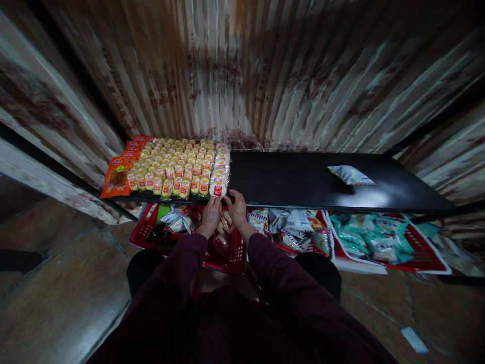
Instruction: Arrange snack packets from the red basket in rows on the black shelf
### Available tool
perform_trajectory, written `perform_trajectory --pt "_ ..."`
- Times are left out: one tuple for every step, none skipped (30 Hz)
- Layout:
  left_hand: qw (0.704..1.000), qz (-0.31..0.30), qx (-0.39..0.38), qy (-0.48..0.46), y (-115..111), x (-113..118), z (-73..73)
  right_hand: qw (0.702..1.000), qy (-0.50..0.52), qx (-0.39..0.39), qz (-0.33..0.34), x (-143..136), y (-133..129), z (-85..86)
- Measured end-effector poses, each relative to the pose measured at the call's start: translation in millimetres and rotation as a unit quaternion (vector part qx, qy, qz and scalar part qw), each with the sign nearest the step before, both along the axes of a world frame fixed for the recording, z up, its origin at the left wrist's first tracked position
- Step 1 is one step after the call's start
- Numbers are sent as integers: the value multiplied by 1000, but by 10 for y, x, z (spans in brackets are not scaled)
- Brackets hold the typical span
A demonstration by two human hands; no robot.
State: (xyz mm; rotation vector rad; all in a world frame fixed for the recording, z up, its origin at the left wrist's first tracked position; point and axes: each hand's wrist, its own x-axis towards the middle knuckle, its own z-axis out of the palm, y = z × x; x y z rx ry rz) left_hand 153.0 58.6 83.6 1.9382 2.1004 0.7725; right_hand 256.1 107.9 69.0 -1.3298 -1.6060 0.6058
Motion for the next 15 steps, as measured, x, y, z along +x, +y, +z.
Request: perform_trajectory --pt "1000 -4 -6 6 -30 5 -6 1000 0 2 0 4 -44 8" --pt "1000 -9 -12 12 -66 11 -19 1000 0 1 -2 7 -96 10" --pt "1000 -14 -19 17 -109 19 -40 1000 -1 0 -3 10 -156 3" --pt "999 -19 -25 22 -156 28 -69 1000 -3 -3 -4 14 -222 -15" --pt "999 -23 -32 25 -207 39 -106 1000 -6 -7 -5 17 -293 -44" --pt "998 -28 -40 26 -260 49 -151 1000 -9 -12 -5 21 -364 -85" --pt "998 -31 -49 26 -313 58 -203 1000 -14 -18 -4 25 -435 -136" --pt "997 -34 -61 26 -365 65 -260 999 -19 -26 -2 28 -503 -198" --pt "996 -36 -77 25 -413 68 -320 999 -26 -37 -1 31 -566 -268" --pt "994 -38 -100 24 -459 68 -383 998 -35 -53 7 31 -624 -344" --pt "990 -40 -136 25 -501 64 -446 996 -47 -73 10 30 -676 -426" --pt "982 -45 -184 26 -540 55 -508 993 -64 -99 12 26 -722 -509" --pt "970 -50 -237 28 -576 41 -568 987 -86 -132 17 22 -763 -594" --pt "955 -55 -289 31 -611 23 -623 979 -107 -171 23 16 -801 -679" --pt "943 -57 -325 34 -643 -1 -674 969 -128 -210 36 11 -835 -763"
